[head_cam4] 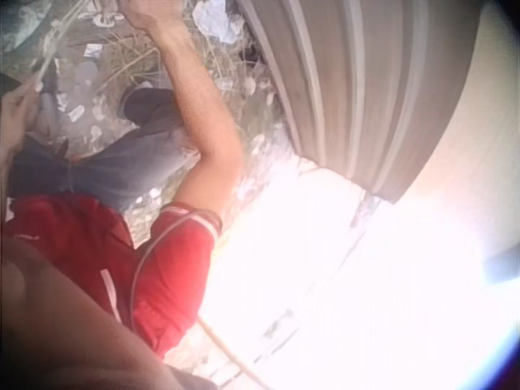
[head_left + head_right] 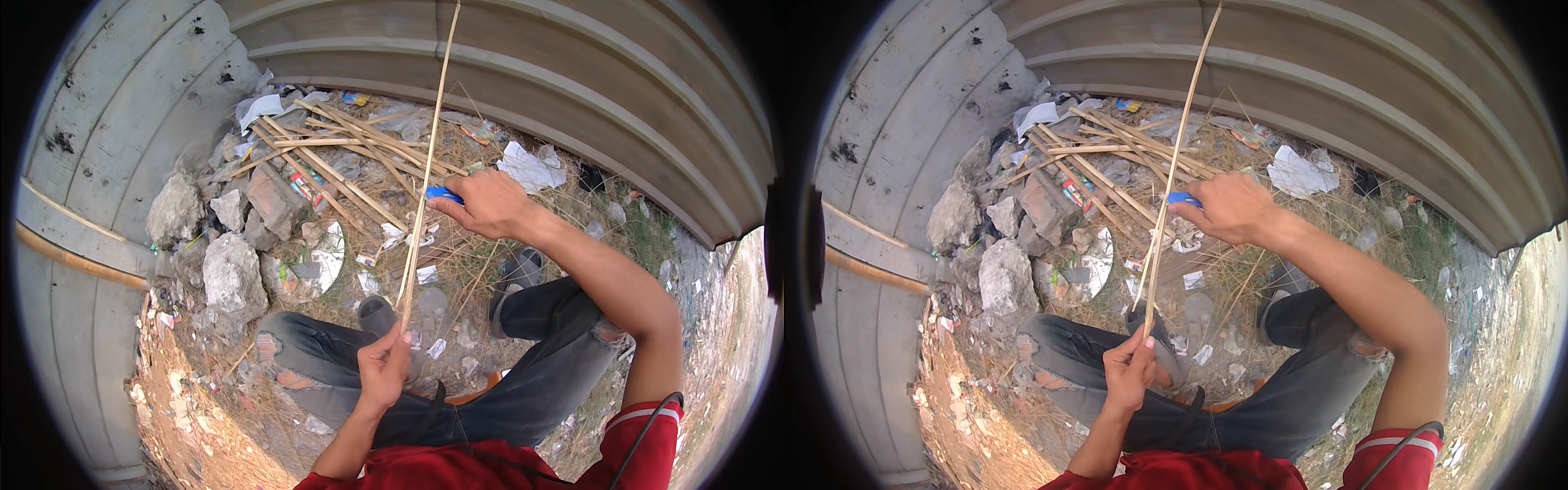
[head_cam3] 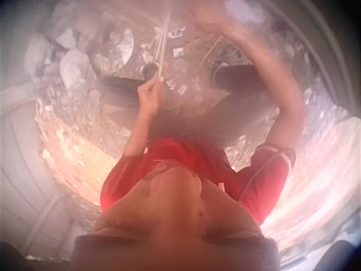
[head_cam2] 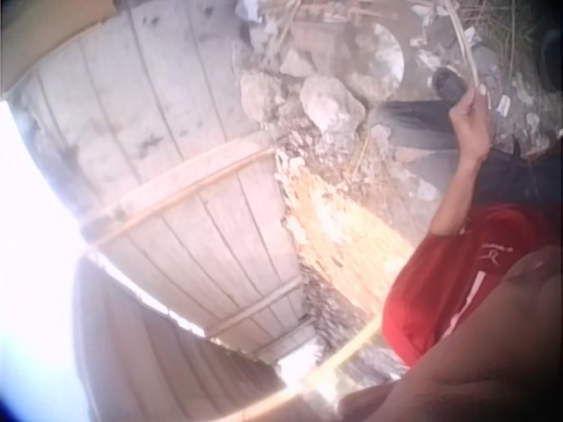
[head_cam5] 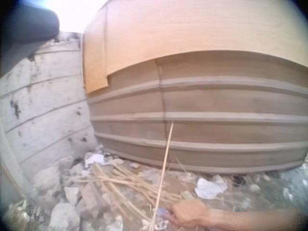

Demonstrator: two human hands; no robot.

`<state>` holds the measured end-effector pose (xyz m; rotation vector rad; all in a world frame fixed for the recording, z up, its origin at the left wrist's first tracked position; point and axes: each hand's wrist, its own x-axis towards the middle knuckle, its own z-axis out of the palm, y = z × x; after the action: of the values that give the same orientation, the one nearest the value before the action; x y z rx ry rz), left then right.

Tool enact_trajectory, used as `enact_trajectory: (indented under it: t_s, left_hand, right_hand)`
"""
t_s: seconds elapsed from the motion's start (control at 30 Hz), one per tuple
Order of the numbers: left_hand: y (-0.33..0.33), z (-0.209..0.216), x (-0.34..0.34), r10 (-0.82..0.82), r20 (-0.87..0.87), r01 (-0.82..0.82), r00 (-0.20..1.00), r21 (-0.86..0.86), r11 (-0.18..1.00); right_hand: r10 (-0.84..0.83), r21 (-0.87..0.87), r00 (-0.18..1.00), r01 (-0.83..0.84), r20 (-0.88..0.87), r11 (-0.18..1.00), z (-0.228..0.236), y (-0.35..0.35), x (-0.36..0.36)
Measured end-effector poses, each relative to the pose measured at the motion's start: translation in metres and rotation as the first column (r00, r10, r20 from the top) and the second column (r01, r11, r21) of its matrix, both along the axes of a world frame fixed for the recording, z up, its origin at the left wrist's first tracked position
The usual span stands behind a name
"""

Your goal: The person sits on the ground and uses a blue utility knife to shave thin strips off a long bamboo stick. They repeatedly scrape the blade along the stick's length to smooth the surface and remove the outer layer, occasionally rotating the stick to access different sides.

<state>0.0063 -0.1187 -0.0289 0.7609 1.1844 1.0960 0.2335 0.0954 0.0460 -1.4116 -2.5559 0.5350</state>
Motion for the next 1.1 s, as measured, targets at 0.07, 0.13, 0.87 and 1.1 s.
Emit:
enact_trajectory:
  t_s: [0.07,0.13,0.87,1.1]
  left_hand:
    - [-0.006,0.000,-0.002,-0.008,0.011,0.008,1.000,-0.007,1.000]
    - [-0.011,0.001,-0.003,-0.006,0.040,0.007,0.999,-0.026,1.000]
    - [-0.228,-0.011,-0.150,-0.286,-0.067,0.207,0.956,-0.537,0.817]
    - [-0.236,-0.047,-0.186,-0.163,0.240,0.274,0.957,-0.564,0.779]
  right_hand:
    - [0.050,-0.006,0.991,-0.050,0.122,0.999,0.004,0.012,0.012]
    - [0.024,-0.037,0.990,-0.018,0.142,0.999,-0.006,0.012,0.006]
    - [-0.539,0.052,0.770,0.557,0.341,0.829,-0.037,0.089,0.143]
    - [-0.503,0.128,0.762,0.498,0.408,0.858,-0.053,0.100,0.130]
